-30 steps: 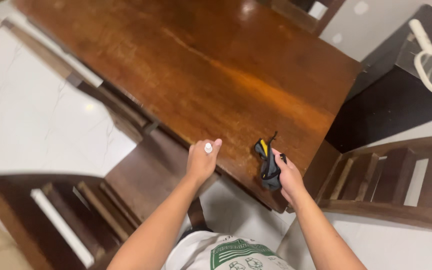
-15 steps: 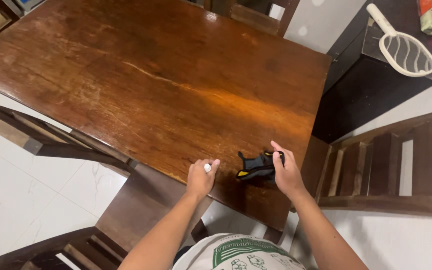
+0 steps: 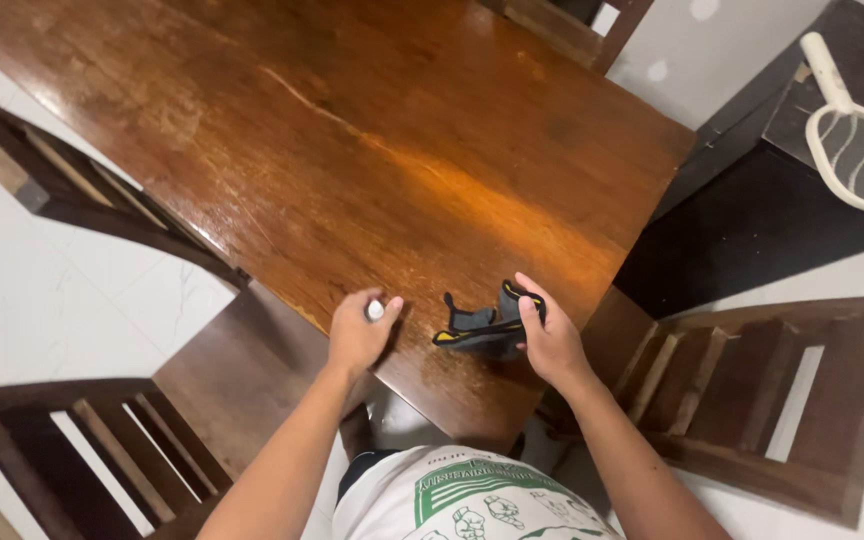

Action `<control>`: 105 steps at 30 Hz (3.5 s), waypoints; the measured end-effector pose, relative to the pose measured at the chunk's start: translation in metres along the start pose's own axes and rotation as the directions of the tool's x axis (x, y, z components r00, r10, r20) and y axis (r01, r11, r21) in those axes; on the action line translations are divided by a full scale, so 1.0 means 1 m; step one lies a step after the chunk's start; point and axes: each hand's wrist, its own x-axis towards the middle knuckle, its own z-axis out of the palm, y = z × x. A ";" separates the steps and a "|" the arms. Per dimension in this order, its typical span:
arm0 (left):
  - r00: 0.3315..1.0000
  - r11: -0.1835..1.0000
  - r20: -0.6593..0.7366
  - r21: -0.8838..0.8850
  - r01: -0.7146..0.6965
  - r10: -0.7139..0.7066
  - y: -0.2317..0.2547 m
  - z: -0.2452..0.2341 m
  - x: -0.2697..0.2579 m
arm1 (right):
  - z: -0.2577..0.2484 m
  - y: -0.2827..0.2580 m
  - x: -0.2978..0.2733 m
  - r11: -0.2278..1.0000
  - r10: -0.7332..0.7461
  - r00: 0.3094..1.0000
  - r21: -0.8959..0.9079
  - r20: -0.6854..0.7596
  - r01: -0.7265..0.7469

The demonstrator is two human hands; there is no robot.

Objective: The person cleans a wooden dining table and chairs using a spray bottle and a cloth. They spray the surfaces and wipe them down, moving between the table and chairs to clean different parts.

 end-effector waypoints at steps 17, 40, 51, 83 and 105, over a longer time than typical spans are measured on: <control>0.930 0.903 0.190 -0.361 -0.232 0.315 0.155 0.029 -0.048 | -0.034 0.002 0.009 0.835 -0.316 0.925 0.524 0.209 0.167; 0.937 0.953 0.300 -0.290 -0.091 0.181 0.163 0.007 -0.025 | -0.073 0.020 0.015 0.835 -0.280 0.959 0.479 -0.054 0.270; 0.903 0.940 0.277 -0.189 -0.285 0.330 0.143 -0.006 -0.003 | -0.128 0.004 0.017 0.947 -0.316 0.943 -0.093 -0.102 0.307; 0.936 0.977 0.330 -0.208 -0.052 0.120 0.034 0.066 0.005 | -0.107 0.111 0.049 0.902 -0.293 0.956 -0.338 -0.021 0.269; 0.778 0.947 0.573 -0.010 0.321 -0.257 0.048 0.017 -0.054 | -0.109 0.084 -0.028 0.906 0.157 0.980 -0.413 0.122 -0.094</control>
